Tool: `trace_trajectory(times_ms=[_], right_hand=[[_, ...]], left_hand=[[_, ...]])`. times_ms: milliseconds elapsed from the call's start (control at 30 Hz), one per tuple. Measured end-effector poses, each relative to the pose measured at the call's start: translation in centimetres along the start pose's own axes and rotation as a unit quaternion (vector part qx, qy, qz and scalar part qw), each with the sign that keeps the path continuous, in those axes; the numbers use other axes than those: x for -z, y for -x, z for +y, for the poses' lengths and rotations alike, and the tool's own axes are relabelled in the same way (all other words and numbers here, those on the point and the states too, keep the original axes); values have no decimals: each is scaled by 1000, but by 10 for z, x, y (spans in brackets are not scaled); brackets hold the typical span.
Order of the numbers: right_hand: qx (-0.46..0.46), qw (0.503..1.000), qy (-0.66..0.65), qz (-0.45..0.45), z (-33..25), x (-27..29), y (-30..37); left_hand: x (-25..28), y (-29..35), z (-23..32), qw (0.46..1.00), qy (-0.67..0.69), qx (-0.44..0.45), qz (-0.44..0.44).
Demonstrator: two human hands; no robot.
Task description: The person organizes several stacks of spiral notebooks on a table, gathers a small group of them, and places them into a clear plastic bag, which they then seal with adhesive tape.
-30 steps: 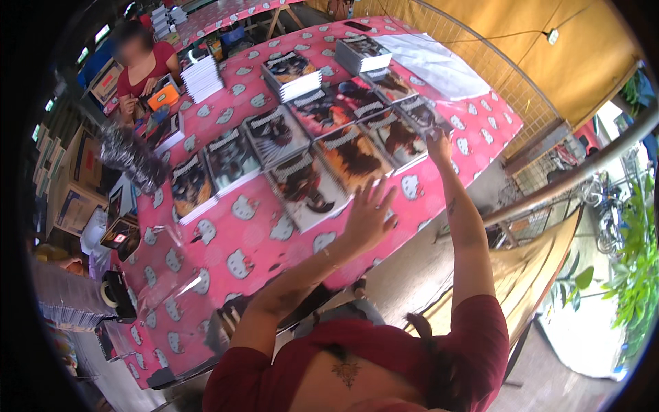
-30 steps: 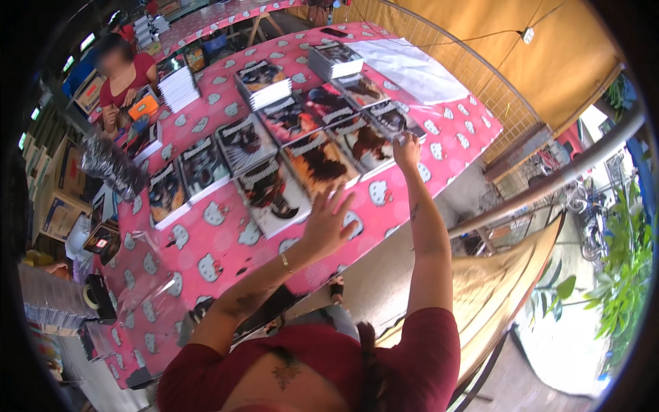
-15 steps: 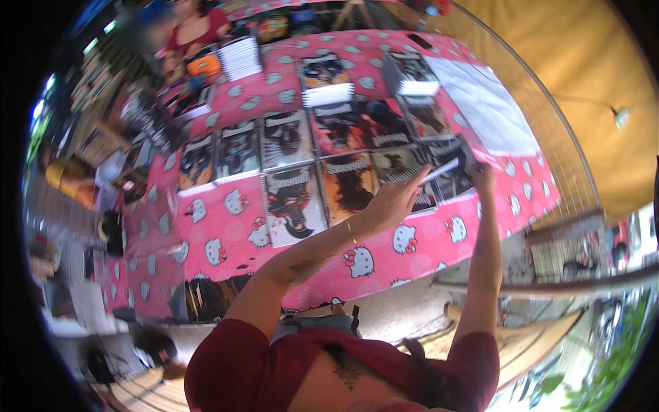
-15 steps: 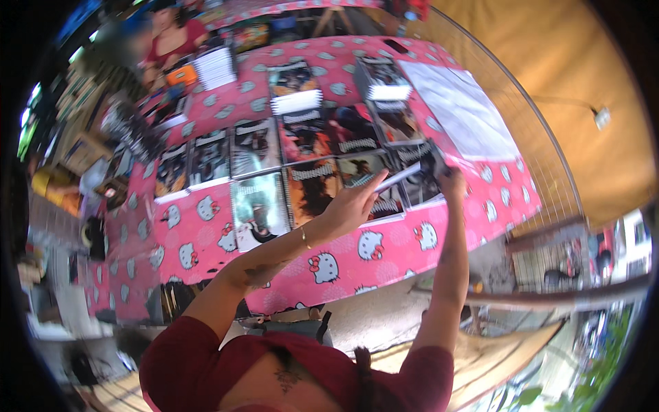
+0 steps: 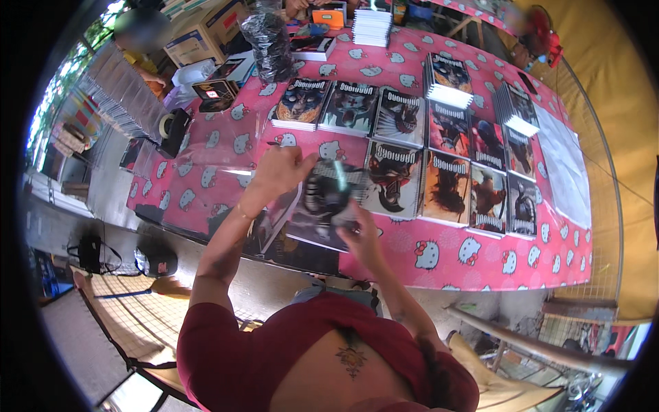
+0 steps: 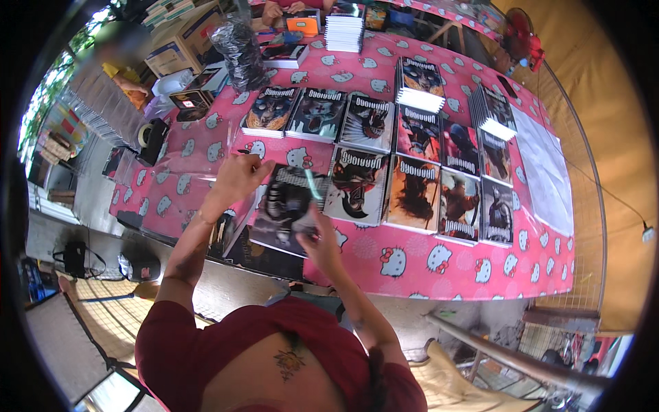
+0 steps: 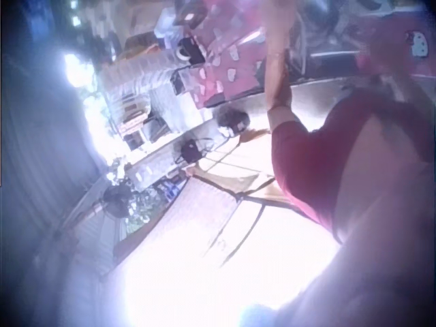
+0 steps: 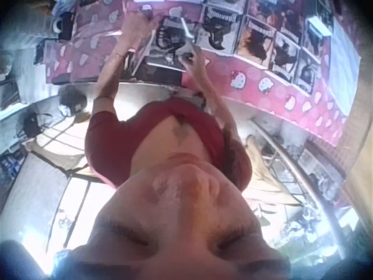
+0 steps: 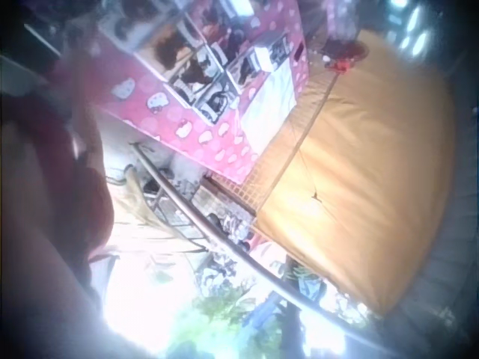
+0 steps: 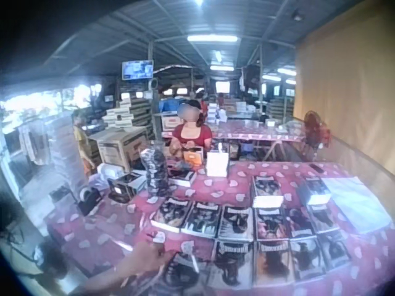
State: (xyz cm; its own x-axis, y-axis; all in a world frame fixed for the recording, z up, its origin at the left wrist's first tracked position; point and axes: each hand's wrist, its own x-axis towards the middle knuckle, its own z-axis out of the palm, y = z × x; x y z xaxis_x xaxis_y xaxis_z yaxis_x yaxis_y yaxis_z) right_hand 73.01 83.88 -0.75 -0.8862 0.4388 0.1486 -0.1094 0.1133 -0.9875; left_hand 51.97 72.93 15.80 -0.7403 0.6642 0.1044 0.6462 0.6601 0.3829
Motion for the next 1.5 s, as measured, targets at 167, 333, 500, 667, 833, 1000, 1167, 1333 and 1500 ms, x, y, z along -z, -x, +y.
trace_trajectory(times_ms=[167, 333, 500, 667, 833, 1000, 1167, 1333, 1500], right_hand=[[24, 893, 449, -17, 16, -63, -2], [-133, 868, 459, 134, -4, 68, -12], [-1, 726, 684, 73, 17, 196, 13], [4, 827, 525, 201, -82, 112, 11], [210, 876, 414, 132, -73, -35, 0], [95, 874, 474, -48, 15, -129, -6], [32, 934, 349, 72, 2, -92, -25], [-82, 972, 207, 78, 29, -91, -36], [-131, 959, 241, -66, 10, -66, -65]], left_hand=[[-114, -23, -91, 997, -80, 21, 5], [-174, -12, -33, 959, 276, -40, 53], [-210, 14, 18, 982, 178, -57, 30], [-65, 25, -56, 925, 328, -131, 143], [68, 11, -123, 836, 485, -127, 223], [-25, -25, -151, 892, 416, -166, -65], [-112, 5, -174, 984, 34, -138, 109], [-119, 54, -190, 984, 70, 161, -4], [-121, 36, -175, 989, 72, 127, -35]])
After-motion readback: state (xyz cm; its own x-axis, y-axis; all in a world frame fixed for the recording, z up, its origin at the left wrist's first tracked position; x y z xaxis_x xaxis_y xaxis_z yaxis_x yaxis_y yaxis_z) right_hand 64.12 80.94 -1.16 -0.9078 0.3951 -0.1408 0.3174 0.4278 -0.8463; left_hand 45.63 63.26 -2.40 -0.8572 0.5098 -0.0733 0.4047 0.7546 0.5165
